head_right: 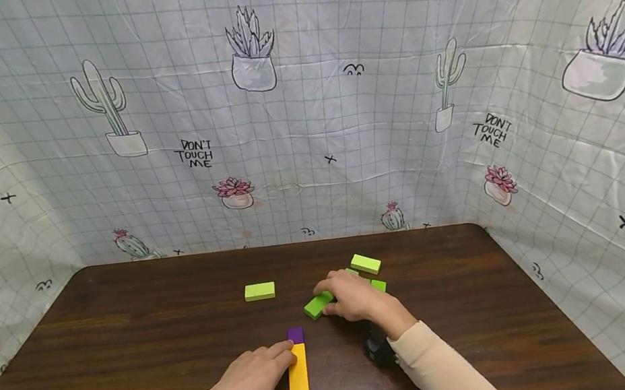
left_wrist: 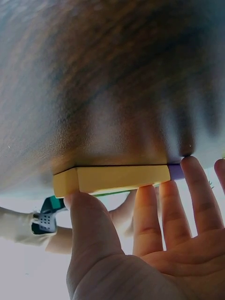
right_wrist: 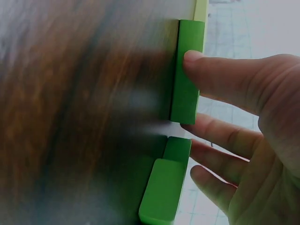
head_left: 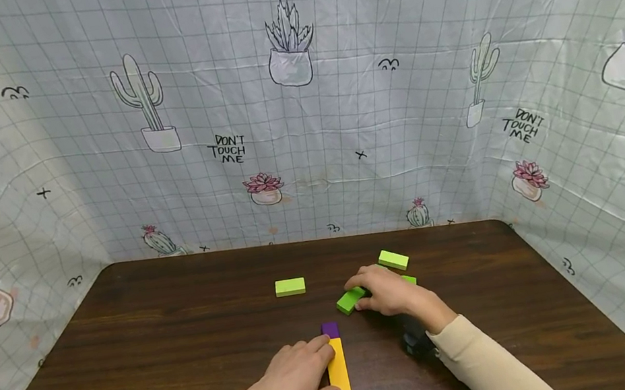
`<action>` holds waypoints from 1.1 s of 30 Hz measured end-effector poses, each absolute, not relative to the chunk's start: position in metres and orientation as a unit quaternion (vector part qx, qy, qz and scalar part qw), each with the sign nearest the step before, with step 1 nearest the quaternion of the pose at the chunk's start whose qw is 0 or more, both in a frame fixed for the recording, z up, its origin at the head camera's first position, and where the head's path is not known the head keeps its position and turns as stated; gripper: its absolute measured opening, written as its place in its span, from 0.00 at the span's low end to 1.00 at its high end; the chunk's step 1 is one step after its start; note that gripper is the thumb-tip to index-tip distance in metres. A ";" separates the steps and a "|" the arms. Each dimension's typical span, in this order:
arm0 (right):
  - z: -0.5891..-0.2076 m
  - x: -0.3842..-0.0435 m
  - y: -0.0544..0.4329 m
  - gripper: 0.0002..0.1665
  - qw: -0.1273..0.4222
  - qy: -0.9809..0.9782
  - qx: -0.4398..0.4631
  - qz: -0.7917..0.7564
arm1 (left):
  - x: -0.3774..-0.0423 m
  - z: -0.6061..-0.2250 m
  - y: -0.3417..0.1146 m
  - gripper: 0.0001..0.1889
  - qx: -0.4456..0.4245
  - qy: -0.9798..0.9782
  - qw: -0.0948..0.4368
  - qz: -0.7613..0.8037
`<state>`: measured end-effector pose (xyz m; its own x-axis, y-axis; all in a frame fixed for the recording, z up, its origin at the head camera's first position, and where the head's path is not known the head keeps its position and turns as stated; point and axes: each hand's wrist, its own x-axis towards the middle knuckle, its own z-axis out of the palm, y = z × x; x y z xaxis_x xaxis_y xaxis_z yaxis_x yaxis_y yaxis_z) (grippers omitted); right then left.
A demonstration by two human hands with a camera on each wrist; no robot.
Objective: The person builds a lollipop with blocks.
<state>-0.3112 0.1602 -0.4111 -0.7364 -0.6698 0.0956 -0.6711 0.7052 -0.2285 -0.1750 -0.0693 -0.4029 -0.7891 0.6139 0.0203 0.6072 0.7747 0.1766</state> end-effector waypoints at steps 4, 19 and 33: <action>-0.410 -0.309 0.157 0.19 0.014 -0.924 0.363 0.120 | -0.175 -0.403 -0.069 0.25 0.323 0.942 0.021 0.086; -0.411 -0.301 0.150 0.15 0.033 -0.925 0.359 0.119 | -0.175 -0.403 -0.068 0.24 0.327 0.941 0.015 0.088; -0.411 -0.297 0.143 0.16 0.015 -0.919 0.374 0.120 | -0.176 -0.404 -0.069 0.25 0.325 0.940 0.027 0.097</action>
